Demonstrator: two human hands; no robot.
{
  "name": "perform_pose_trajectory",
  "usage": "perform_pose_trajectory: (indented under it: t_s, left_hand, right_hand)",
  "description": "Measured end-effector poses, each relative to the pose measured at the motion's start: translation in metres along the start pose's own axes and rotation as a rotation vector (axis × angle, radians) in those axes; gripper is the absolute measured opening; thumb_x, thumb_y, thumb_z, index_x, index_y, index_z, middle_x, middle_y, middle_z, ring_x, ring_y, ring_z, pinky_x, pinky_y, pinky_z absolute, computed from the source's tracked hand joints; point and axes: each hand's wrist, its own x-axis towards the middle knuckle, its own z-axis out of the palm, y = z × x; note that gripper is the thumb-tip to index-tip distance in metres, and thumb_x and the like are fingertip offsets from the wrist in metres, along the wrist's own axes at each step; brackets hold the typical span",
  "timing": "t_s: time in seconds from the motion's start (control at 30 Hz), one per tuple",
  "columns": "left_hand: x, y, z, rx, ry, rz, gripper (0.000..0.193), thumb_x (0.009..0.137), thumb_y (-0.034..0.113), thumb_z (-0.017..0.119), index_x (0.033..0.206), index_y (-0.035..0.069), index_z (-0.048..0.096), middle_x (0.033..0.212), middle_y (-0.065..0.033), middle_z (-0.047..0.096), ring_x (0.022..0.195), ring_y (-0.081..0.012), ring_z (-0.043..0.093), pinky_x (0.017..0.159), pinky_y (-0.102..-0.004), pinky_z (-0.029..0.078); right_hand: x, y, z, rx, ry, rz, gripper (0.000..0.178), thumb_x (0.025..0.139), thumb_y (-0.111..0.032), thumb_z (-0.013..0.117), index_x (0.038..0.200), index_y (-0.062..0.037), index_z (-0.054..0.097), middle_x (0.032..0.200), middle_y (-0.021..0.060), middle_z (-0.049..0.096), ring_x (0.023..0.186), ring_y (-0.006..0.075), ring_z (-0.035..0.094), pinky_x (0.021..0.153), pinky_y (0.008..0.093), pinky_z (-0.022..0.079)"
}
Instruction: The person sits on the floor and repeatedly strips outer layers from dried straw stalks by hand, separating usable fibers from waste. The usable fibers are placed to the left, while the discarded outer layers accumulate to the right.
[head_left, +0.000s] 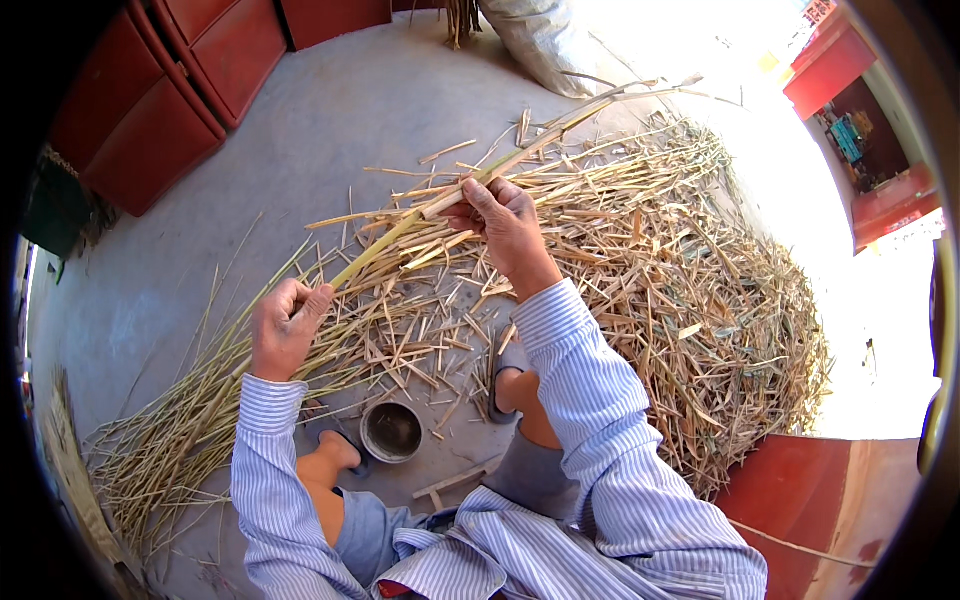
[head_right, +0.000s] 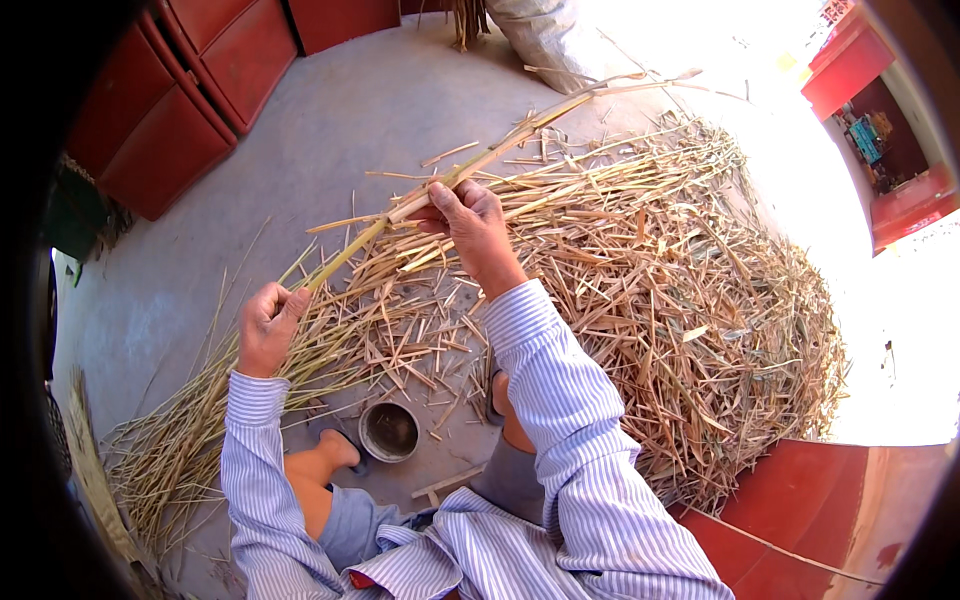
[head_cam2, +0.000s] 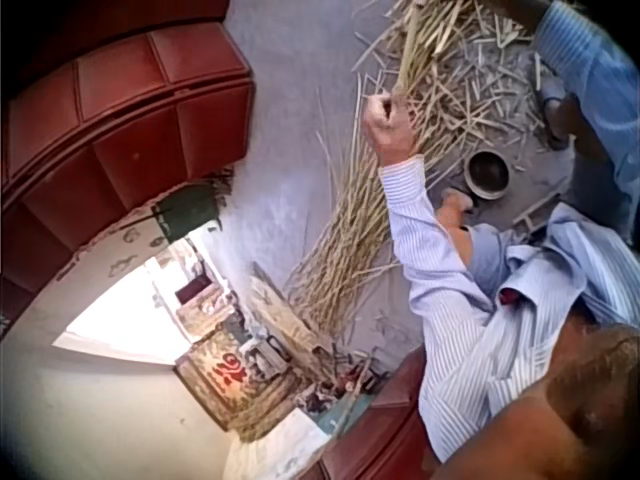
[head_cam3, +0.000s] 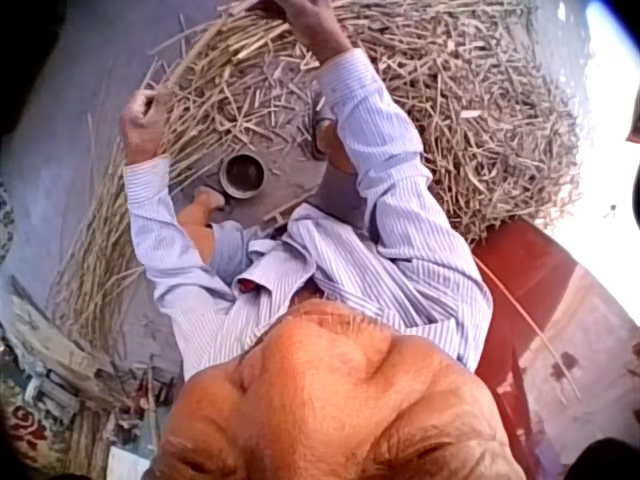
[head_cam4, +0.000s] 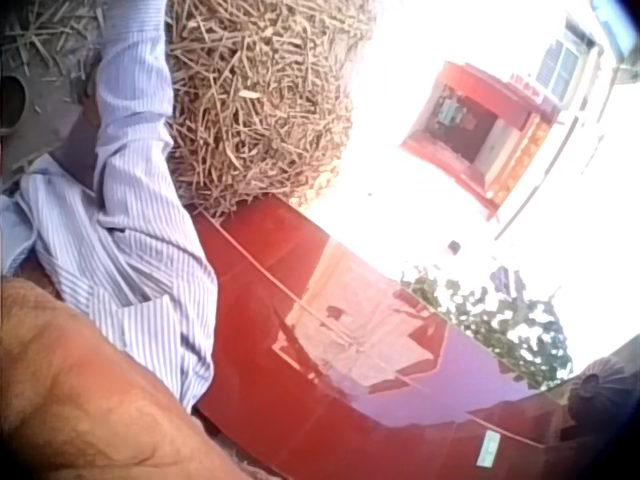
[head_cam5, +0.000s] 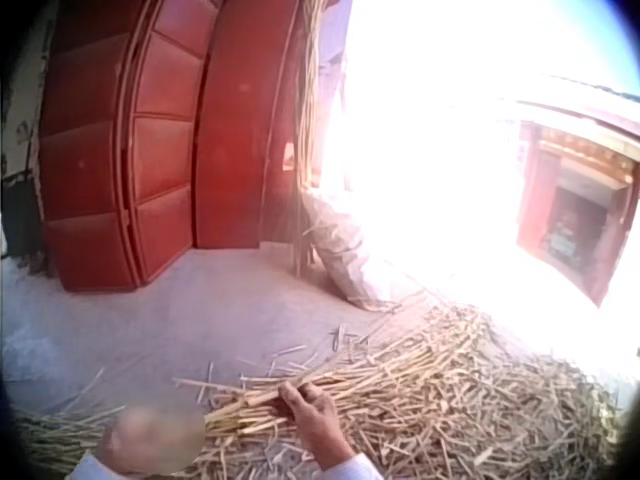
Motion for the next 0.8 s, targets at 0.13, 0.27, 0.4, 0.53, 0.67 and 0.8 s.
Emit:
perform_pose_trajectory:
  t_s: [0.13, 0.27, 0.4, 0.53, 0.67, 0.8]
  left_hand:
    - [0.001, -0.002, -0.029, -0.279, -0.296, -0.219, 0.045, 0.091, 0.043, 0.067, 0.071, 0.004, 0.056, 0.058, 0.0013, 0.050, 0.054, -0.0048, 0.044, 0.049, -0.0238, 0.034]
    - [0.000, -0.001, -0.041, -0.289, -0.339, -0.227, 0.046, 0.090, 0.044, 0.068, 0.072, 0.003, 0.057, 0.058, 0.0020, 0.051, 0.054, -0.0047, 0.043, 0.049, -0.0228, 0.034]
    - [-0.001, 0.000, -0.034, -0.273, -0.166, -0.130, 0.044, 0.088, 0.043, 0.071, 0.073, 0.003, 0.058, 0.060, 0.0021, 0.052, 0.055, -0.0047, 0.044, 0.049, -0.0226, 0.034]
    - [0.005, 0.000, -0.027, -0.271, -0.003, -0.047, 0.042, 0.086, 0.039, 0.074, 0.073, 0.002, 0.058, 0.061, 0.0018, 0.054, 0.056, -0.0046, 0.045, 0.049, -0.0226, 0.035]
    - [0.007, -0.004, -0.032, -0.140, 0.004, 0.009, 0.041, 0.088, 0.035, 0.073, 0.072, 0.000, 0.058, 0.061, 0.0001, 0.055, 0.057, -0.0052, 0.044, 0.050, -0.0242, 0.035]
    - [-0.004, -0.011, -0.034, -0.048, -0.109, -0.012, 0.038, 0.088, 0.030, 0.073, 0.073, -0.001, 0.058, 0.061, -0.0013, 0.054, 0.058, -0.0064, 0.044, 0.050, -0.0259, 0.036]
  right_hand:
    - [-0.005, 0.004, 0.004, -0.020, -0.065, -0.112, 0.024, 0.095, -0.025, 0.064, 0.101, -0.0016, 0.063, 0.091, 0.0089, 0.070, 0.077, 0.0163, 0.069, 0.071, 0.0288, 0.060]
    - [-0.012, -0.003, 0.007, -0.057, -0.054, -0.188, 0.023, 0.094, -0.024, 0.065, 0.098, -0.0013, 0.064, 0.087, 0.0082, 0.070, 0.076, 0.0154, 0.069, 0.069, 0.0267, 0.058]
    - [-0.013, 0.001, 0.011, -0.101, -0.059, -0.134, 0.024, 0.094, -0.025, 0.065, 0.095, -0.0016, 0.063, 0.079, 0.0070, 0.069, 0.066, 0.0135, 0.067, 0.064, 0.0247, 0.056]
    - [-0.007, 0.019, 0.004, 0.323, 0.115, -0.067, 0.022, 0.099, -0.024, 0.057, 0.100, -0.0030, 0.061, 0.082, 0.0063, 0.067, 0.067, 0.0115, 0.064, 0.058, 0.0222, 0.054]
    - [0.009, -0.010, -0.056, 0.640, 0.523, -0.058, 0.024, 0.100, -0.022, 0.054, 0.113, -0.0019, 0.055, 0.101, 0.0112, 0.065, 0.089, 0.0149, 0.066, 0.066, 0.0217, 0.057]
    - [-0.003, -0.017, -0.022, 0.419, 0.037, 0.098, 0.027, 0.096, -0.015, 0.060, 0.118, -0.0010, 0.053, 0.118, 0.0166, 0.063, 0.099, 0.0218, 0.066, 0.081, 0.0315, 0.057]
